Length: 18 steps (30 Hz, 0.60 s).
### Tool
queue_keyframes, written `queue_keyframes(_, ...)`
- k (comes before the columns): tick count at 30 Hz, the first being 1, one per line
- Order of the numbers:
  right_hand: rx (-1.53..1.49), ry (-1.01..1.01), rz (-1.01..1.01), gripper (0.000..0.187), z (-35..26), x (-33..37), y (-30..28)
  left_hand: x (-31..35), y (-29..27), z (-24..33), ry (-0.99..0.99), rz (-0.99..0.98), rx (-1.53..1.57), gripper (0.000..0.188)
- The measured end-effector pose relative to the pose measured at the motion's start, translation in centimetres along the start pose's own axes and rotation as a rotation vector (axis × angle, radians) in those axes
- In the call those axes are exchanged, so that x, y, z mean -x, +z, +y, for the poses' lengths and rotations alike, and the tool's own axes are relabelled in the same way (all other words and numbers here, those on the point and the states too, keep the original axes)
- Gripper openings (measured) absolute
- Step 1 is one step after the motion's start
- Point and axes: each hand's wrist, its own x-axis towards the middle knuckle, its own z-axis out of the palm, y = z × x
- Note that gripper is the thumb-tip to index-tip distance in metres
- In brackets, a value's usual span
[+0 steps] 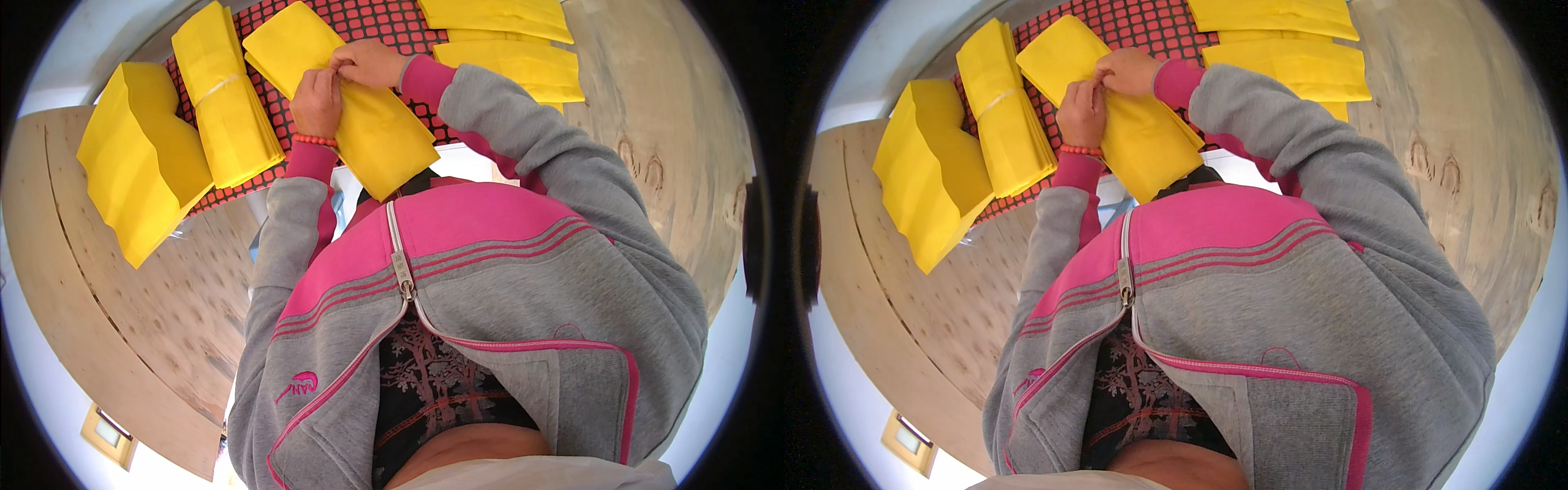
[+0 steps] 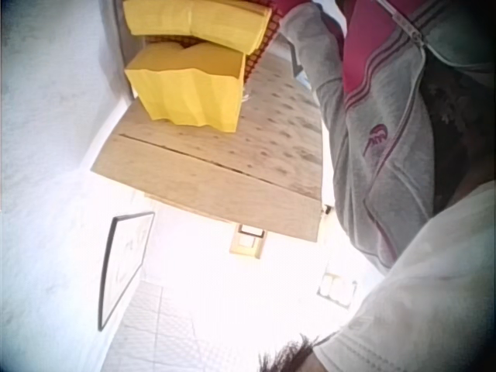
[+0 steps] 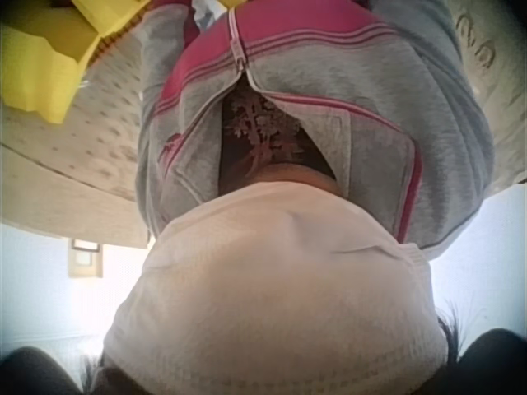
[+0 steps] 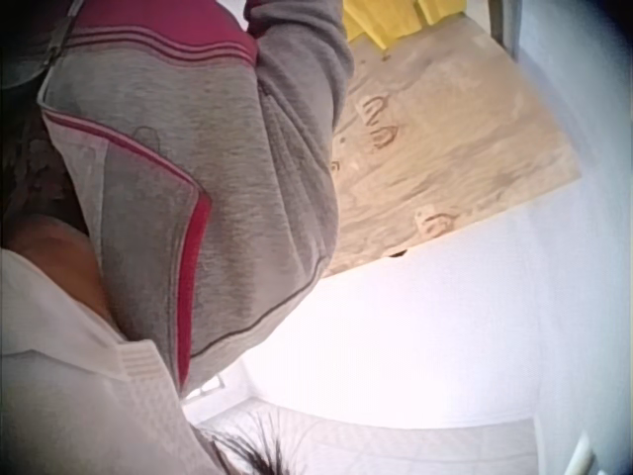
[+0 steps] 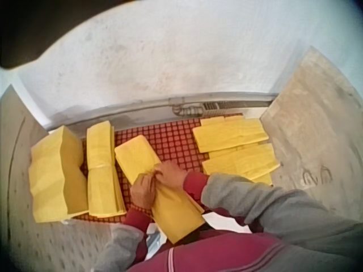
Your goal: The person folds yellow fabric pieces into uniform stacks and secures each bundle with a white tie. The person repeatedly picks up fabric, aligns edges, and ties the bundles on a red-and-black checkered mat.
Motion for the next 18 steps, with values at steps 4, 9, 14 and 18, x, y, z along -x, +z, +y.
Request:
queue_keyframes(4,-0.029,-0.025,-0.186,0.014,-0.3,-1.1,-1.4,0.2,0.0,-0.2,-0.019,-0.005,0.008,0.01)
queue_keyframes(9,0.104,-0.113,-0.241,0.01,-1.0,-1.8,-2.0,0.3,-0.1,-0.6,-0.016,-0.017,0.032,0.011)
queue_keyframes(14,0.168,-0.243,-0.216,0.008,-0.8,-1.9,-2.1,0.4,-0.2,-0.7,-0.029,-0.034,0.046,0.011)
queue_keyframes(18,0.104,-0.244,-0.28,0.008,-0.3,-2.3,-2.4,0.4,-0.3,-0.7,-0.032,-0.036,0.054,0.011)
